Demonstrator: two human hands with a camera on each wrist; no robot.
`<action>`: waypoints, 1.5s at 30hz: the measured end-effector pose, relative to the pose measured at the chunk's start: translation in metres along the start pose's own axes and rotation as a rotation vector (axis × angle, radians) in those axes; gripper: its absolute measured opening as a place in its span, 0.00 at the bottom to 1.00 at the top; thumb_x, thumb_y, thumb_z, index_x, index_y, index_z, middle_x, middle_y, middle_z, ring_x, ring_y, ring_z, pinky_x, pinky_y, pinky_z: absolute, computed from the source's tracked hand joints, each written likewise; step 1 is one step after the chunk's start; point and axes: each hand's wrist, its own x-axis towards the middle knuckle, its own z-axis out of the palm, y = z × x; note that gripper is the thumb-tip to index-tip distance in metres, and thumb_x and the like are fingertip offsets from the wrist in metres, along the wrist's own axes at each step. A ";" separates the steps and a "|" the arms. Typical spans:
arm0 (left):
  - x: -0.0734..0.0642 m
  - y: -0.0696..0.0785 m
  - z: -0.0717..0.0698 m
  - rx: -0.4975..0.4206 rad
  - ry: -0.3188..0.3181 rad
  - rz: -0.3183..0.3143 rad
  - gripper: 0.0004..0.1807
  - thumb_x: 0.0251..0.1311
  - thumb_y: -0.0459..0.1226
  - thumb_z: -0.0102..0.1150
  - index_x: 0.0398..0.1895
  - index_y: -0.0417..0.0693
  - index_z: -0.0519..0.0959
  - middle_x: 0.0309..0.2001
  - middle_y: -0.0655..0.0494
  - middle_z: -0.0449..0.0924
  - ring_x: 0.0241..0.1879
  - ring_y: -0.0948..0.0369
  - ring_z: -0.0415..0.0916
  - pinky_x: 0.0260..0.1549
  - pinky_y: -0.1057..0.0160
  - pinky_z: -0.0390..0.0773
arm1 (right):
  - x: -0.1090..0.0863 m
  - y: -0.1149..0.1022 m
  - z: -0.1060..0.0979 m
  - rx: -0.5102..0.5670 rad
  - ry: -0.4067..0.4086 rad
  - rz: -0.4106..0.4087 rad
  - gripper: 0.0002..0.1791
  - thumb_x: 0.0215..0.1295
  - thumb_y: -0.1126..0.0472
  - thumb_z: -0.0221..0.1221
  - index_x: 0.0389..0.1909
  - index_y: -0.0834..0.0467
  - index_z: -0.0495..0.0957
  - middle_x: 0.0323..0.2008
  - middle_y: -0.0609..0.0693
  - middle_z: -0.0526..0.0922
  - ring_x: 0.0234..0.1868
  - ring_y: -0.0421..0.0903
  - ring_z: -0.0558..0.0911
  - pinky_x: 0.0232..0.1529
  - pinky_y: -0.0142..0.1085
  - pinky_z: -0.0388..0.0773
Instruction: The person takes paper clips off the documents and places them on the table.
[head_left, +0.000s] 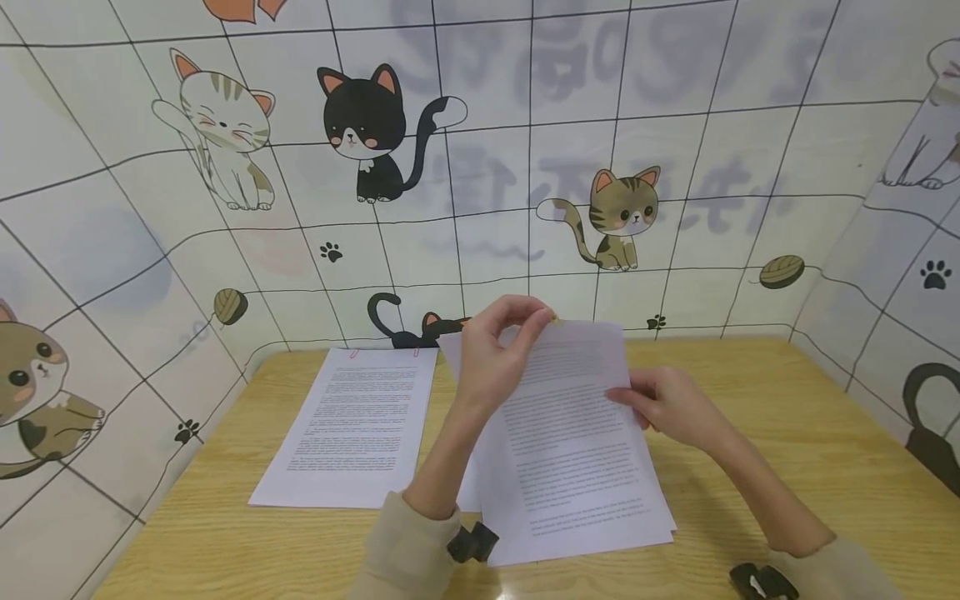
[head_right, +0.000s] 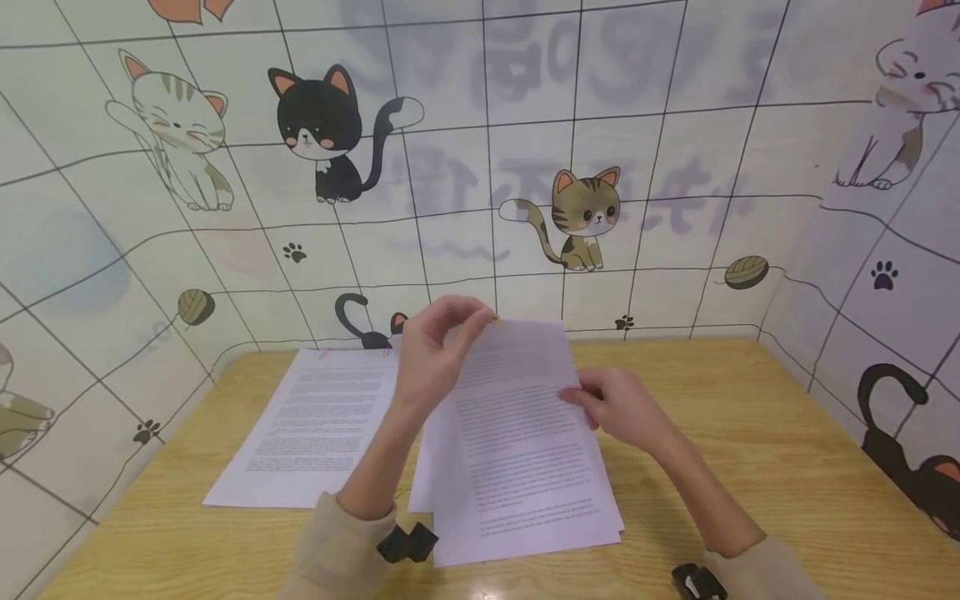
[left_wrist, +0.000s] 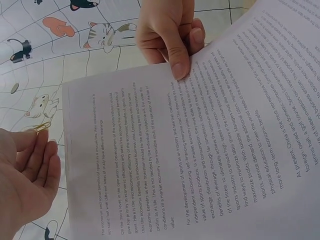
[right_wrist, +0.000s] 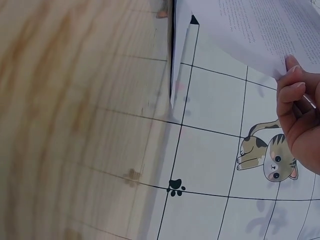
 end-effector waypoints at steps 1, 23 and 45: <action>0.000 0.001 -0.001 -0.004 -0.003 0.001 0.04 0.65 0.31 0.65 0.38 0.37 0.83 0.36 0.49 0.85 0.39 0.60 0.81 0.45 0.62 0.79 | 0.000 0.000 0.000 0.006 -0.001 0.003 0.03 0.69 0.65 0.63 0.38 0.60 0.84 0.14 0.41 0.68 0.15 0.36 0.66 0.16 0.28 0.57; -0.014 -0.001 -0.032 0.077 -0.124 -0.041 0.04 0.66 0.32 0.64 0.40 0.40 0.84 0.35 0.52 0.86 0.37 0.54 0.83 0.44 0.61 0.80 | 0.001 0.003 -0.002 0.042 -0.005 0.022 0.05 0.70 0.66 0.61 0.42 0.62 0.84 0.13 0.42 0.69 0.15 0.36 0.66 0.15 0.28 0.56; -0.042 -0.016 -0.079 0.223 -0.258 -0.182 0.01 0.67 0.33 0.64 0.38 0.45 0.84 0.33 0.56 0.85 0.34 0.49 0.82 0.41 0.63 0.81 | -0.001 0.006 -0.003 0.062 0.009 0.023 0.06 0.70 0.65 0.62 0.43 0.62 0.84 0.14 0.42 0.70 0.14 0.37 0.66 0.14 0.29 0.56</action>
